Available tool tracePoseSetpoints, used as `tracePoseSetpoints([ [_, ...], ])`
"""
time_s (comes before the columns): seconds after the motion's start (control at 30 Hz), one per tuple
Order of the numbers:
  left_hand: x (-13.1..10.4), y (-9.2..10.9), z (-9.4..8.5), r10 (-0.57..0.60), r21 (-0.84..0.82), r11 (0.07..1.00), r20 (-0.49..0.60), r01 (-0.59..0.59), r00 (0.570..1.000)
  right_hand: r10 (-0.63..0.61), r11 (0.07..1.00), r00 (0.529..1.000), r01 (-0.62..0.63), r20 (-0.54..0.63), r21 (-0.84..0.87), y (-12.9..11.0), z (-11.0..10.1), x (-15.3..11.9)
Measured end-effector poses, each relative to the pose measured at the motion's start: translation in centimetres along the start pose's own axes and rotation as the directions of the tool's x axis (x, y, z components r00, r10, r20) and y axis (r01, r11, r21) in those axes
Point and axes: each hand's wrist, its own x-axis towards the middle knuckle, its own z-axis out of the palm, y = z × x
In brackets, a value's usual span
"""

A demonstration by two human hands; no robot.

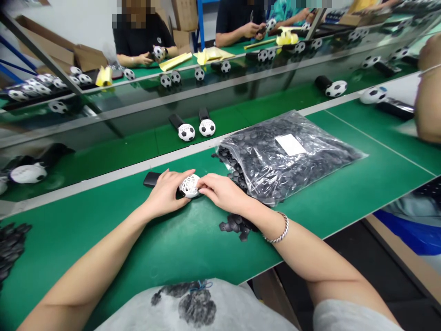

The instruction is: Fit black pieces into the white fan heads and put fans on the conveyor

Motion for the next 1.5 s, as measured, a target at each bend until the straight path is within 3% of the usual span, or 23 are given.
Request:
tracePoseSetpoints([
  [0.2,0.1,0.0,0.2,-0.017,0.006,1.0,-0.012,0.017,1.0,-0.006,0.999,0.999,0.007,-0.039,0.035,-0.2,0.0,0.0],
  [0.47,0.2,0.0,0.4,-0.068,-0.042,0.997,-0.047,0.066,0.997,0.227,0.908,0.972,-0.19,-0.056,0.373,0.3,1.7,0.4],
  [0.6,0.3,0.1,0.6,-0.085,-0.049,0.995,-0.065,0.081,0.994,0.271,0.878,0.962,-0.235,-0.029,0.417,0.4,2.1,0.4],
  [0.77,0.2,0.0,0.6,-0.08,-0.049,0.996,-0.071,0.077,0.994,0.297,0.87,0.951,-0.235,-0.081,0.433,0.5,2.2,0.6],
  [1.07,0.4,0.8,0.7,-0.156,-0.096,0.985,-0.102,0.146,0.983,0.34,0.784,0.939,-0.312,0.049,0.537,0.9,2.3,1.1],
  [1.13,0.4,0.7,0.7,-0.154,-0.102,0.984,-0.104,0.143,0.983,0.305,0.847,0.947,-0.316,0.096,0.427,1.3,1.3,0.9],
  [1.2,0.4,0.4,0.5,-0.131,-0.112,0.986,-0.077,0.122,0.988,0.306,0.936,0.944,-0.322,0.126,0.142,1.8,0.0,0.6],
  [1.3,0.2,0.1,-0.2,-0.076,-0.13,0.988,0.024,0.078,0.997,0.4,0.886,0.91,-0.353,0.111,-0.302,2.5,-1.7,0.0],
  [1.4,-0.3,0.4,-0.8,-0.059,-0.14,0.987,0.128,0.077,0.99,0.419,0.847,0.895,-0.325,0.151,-0.422,2.5,-2.1,-0.3],
  [1.5,-0.6,1.1,-0.4,-0.101,-0.17,0.978,0.128,0.123,0.987,0.391,0.849,0.904,-0.283,0.171,-0.447,2.3,-1.9,-0.2],
])
